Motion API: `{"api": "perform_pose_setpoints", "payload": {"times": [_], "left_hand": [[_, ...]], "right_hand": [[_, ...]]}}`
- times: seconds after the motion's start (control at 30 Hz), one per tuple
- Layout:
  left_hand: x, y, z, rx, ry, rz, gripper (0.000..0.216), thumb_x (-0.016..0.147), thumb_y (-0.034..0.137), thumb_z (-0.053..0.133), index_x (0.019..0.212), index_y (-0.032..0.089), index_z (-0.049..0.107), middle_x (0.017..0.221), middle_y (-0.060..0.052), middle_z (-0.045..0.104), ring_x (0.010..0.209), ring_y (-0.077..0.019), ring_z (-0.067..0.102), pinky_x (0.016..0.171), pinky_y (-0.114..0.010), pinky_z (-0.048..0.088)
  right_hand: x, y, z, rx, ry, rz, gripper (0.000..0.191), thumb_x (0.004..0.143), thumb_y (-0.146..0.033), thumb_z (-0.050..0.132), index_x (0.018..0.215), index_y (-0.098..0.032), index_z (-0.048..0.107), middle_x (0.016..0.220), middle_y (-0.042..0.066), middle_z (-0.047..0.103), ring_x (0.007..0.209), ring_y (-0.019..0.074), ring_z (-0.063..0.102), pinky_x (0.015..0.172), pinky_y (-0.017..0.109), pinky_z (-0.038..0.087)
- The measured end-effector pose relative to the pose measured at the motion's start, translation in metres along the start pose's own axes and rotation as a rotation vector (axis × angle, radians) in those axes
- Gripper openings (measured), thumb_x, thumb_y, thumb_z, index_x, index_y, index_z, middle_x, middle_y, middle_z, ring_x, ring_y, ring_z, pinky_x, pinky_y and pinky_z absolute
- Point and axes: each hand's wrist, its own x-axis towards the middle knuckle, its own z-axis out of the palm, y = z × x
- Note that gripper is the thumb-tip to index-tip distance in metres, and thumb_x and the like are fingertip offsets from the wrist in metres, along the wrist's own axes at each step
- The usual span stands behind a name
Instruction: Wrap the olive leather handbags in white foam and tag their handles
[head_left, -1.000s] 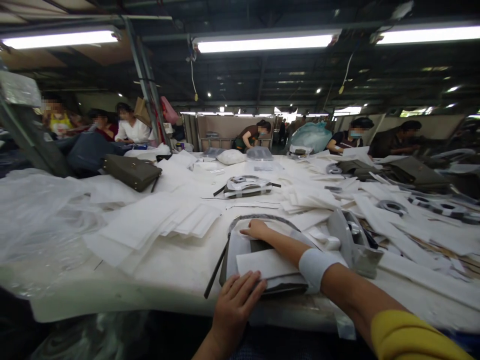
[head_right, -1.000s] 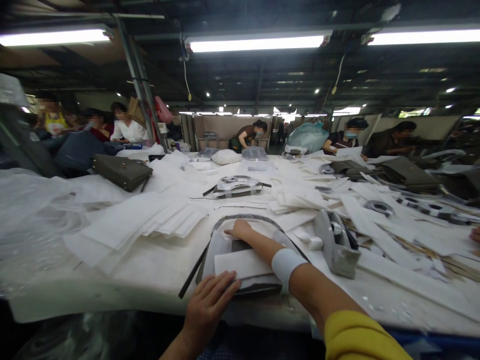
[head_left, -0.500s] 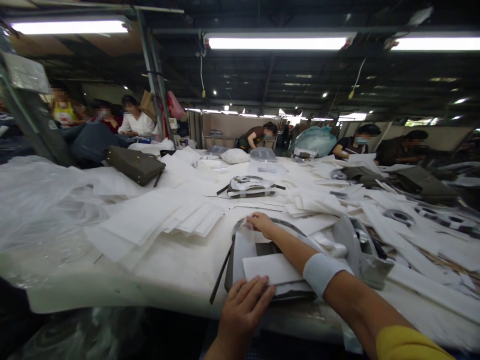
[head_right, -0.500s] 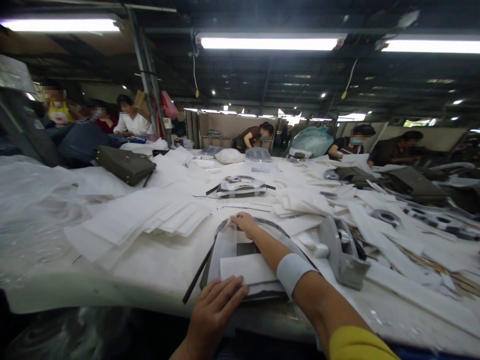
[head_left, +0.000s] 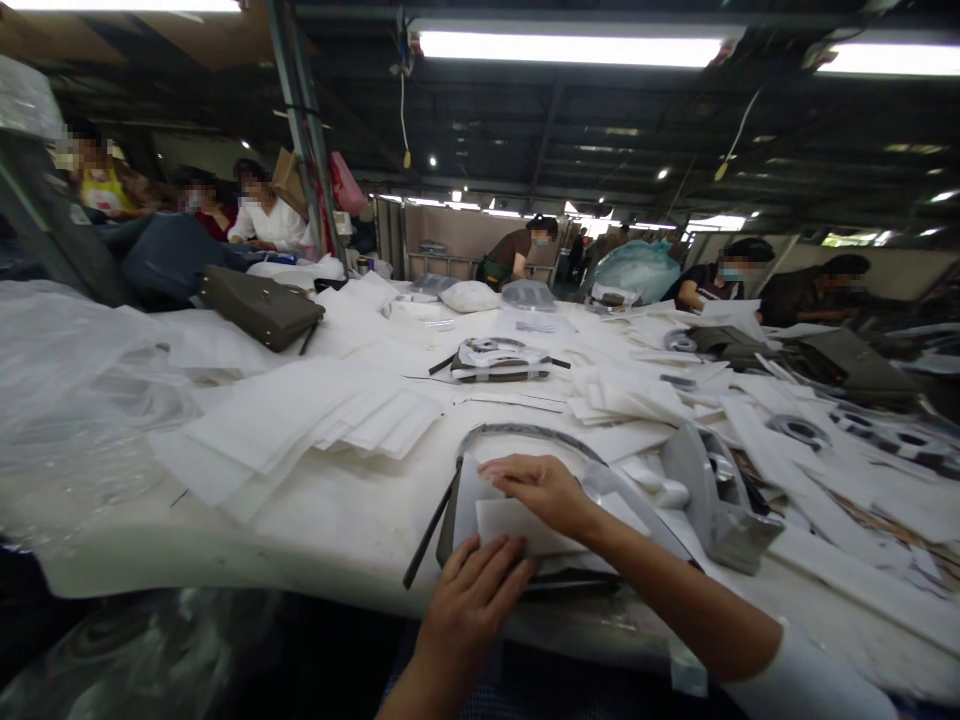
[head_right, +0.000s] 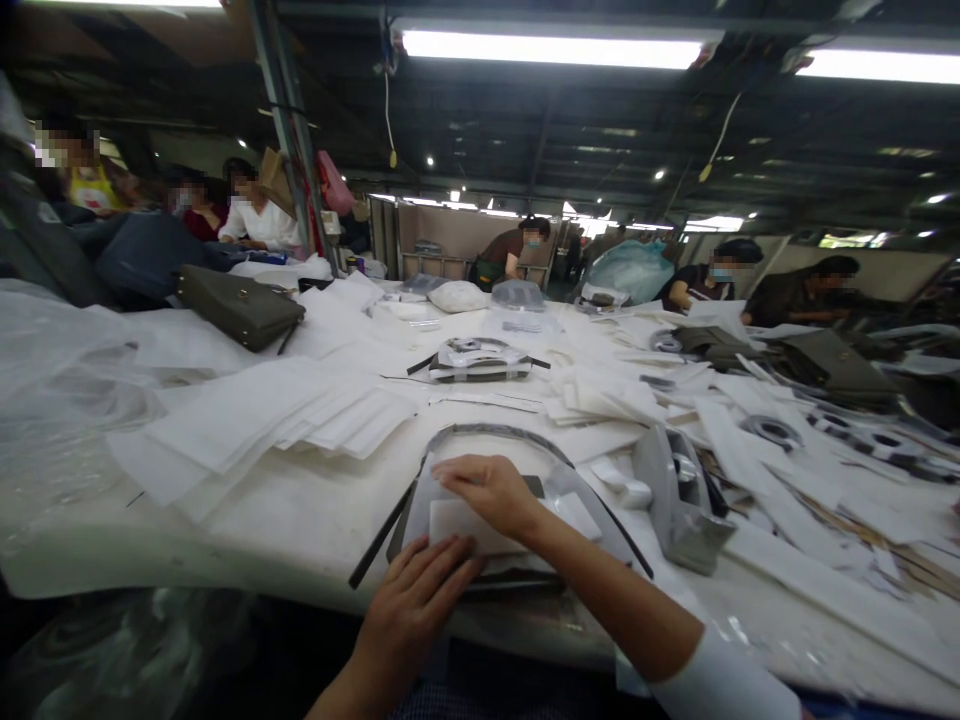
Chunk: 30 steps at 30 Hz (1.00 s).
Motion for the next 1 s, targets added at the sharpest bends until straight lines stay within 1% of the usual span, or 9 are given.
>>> {"api": "perform_pose_setpoints", "payload": {"times": [0.07, 0.17, 0.33, 0.47, 0.63, 0.77, 0.83, 0.9, 1.0], "left_hand": [[0.000, -0.001, -0.001, -0.017, -0.003, -0.001, 0.039, 0.104, 0.020, 0.032, 0.131, 0.025, 0.060, 0.130, 0.002, 0.066, 0.121, -0.0150, 0.058, 0.114, -0.035, 0.033], [-0.001, -0.002, -0.003, -0.064, -0.008, -0.004, 0.036, 0.103, 0.020, 0.036, 0.129, 0.022, 0.060, 0.129, 0.000, 0.066, 0.122, -0.0163, 0.058, 0.114, -0.035, 0.035], [-0.009, -0.003, 0.001, -0.137, 0.041, -0.075, 0.024, 0.101, 0.028, 0.046, 0.113, 0.018, 0.064, 0.111, -0.007, 0.072, 0.110, -0.0194, 0.064, 0.104, -0.037, 0.049], [-0.021, 0.000, 0.010, -0.106, 0.147, -0.137, 0.020, 0.095, 0.031, 0.057, 0.106, 0.015, 0.063, 0.104, -0.010, 0.071, 0.106, -0.0222, 0.066, 0.094, -0.037, 0.056], [-0.029, 0.001, 0.015, -0.163, 0.178, -0.191, 0.031, 0.092, 0.023, 0.063, 0.121, 0.015, 0.058, 0.113, -0.012, 0.066, 0.110, -0.0221, 0.064, 0.093, -0.036, 0.058], [-0.027, 0.000, 0.014, -0.126, 0.202, -0.208, 0.043, 0.093, 0.027, 0.061, 0.134, 0.017, 0.052, 0.137, -0.017, 0.053, 0.124, -0.0255, 0.057, 0.093, -0.037, 0.058], [-0.024, -0.001, 0.011, -0.133, 0.150, -0.175, 0.047, 0.095, 0.028, 0.058, 0.139, 0.015, 0.048, 0.140, -0.017, 0.053, 0.131, -0.0274, 0.051, 0.099, -0.040, 0.055], [-0.022, -0.002, 0.008, -0.153, 0.067, -0.120, 0.047, 0.096, 0.027, 0.055, 0.141, 0.014, 0.047, 0.135, -0.014, 0.059, 0.133, -0.0272, 0.049, 0.104, -0.042, 0.051], [-0.020, -0.002, 0.006, -0.132, 0.010, -0.074, 0.044, 0.097, 0.025, 0.054, 0.139, 0.016, 0.050, 0.134, -0.010, 0.062, 0.132, -0.0260, 0.050, 0.107, -0.043, 0.048]], "right_hand": [[-0.018, 0.001, 0.006, -0.110, 0.011, -0.089, 0.021, 0.088, -0.023, 0.061, 0.099, -0.025, 0.078, 0.111, 0.003, 0.074, 0.106, 0.0211, 0.067, 0.099, 0.036, 0.050], [-0.039, 0.006, 0.013, -0.182, 0.021, -0.131, 0.029, 0.086, -0.013, 0.057, 0.102, -0.026, 0.078, 0.107, 0.004, 0.074, 0.100, 0.0181, 0.069, 0.092, 0.030, 0.054], [-0.059, 0.007, 0.019, -0.182, 0.057, -0.181, 0.027, 0.090, -0.013, 0.055, 0.102, -0.025, 0.076, 0.099, 0.002, 0.076, 0.094, 0.0170, 0.071, 0.086, 0.028, 0.057], [-0.070, 0.008, 0.021, -0.234, 0.079, -0.303, 0.025, 0.093, -0.013, 0.055, 0.104, -0.026, 0.074, 0.100, 0.002, 0.076, 0.097, 0.0171, 0.071, 0.097, 0.033, 0.054], [-0.080, 0.016, 0.023, -0.304, 0.081, -0.424, 0.030, 0.094, -0.012, 0.052, 0.113, -0.028, 0.069, 0.105, 0.002, 0.076, 0.104, 0.0175, 0.070, 0.101, 0.037, 0.053], [-0.087, 0.012, 0.024, -0.325, 0.056, -0.494, 0.031, 0.093, -0.010, 0.053, 0.116, -0.025, 0.067, 0.110, 0.004, 0.075, 0.108, 0.0174, 0.068, 0.102, 0.037, 0.052], [-0.091, 0.003, 0.021, -0.295, -0.015, -0.487, 0.024, 0.093, -0.015, 0.057, 0.111, -0.025, 0.069, 0.109, 0.005, 0.075, 0.106, 0.0178, 0.069, 0.104, 0.037, 0.050], [-0.091, -0.005, 0.015, -0.239, -0.076, -0.432, 0.015, 0.093, -0.021, 0.058, 0.100, -0.025, 0.071, 0.099, 0.004, 0.077, 0.096, 0.0173, 0.071, 0.102, 0.035, 0.051], [-0.079, -0.010, 0.002, -0.249, 0.017, -0.254, 0.025, 0.097, -0.028, 0.051, 0.084, -0.024, 0.072, 0.081, 0.002, 0.075, 0.081, 0.0166, 0.072, 0.090, 0.031, 0.055]]}}
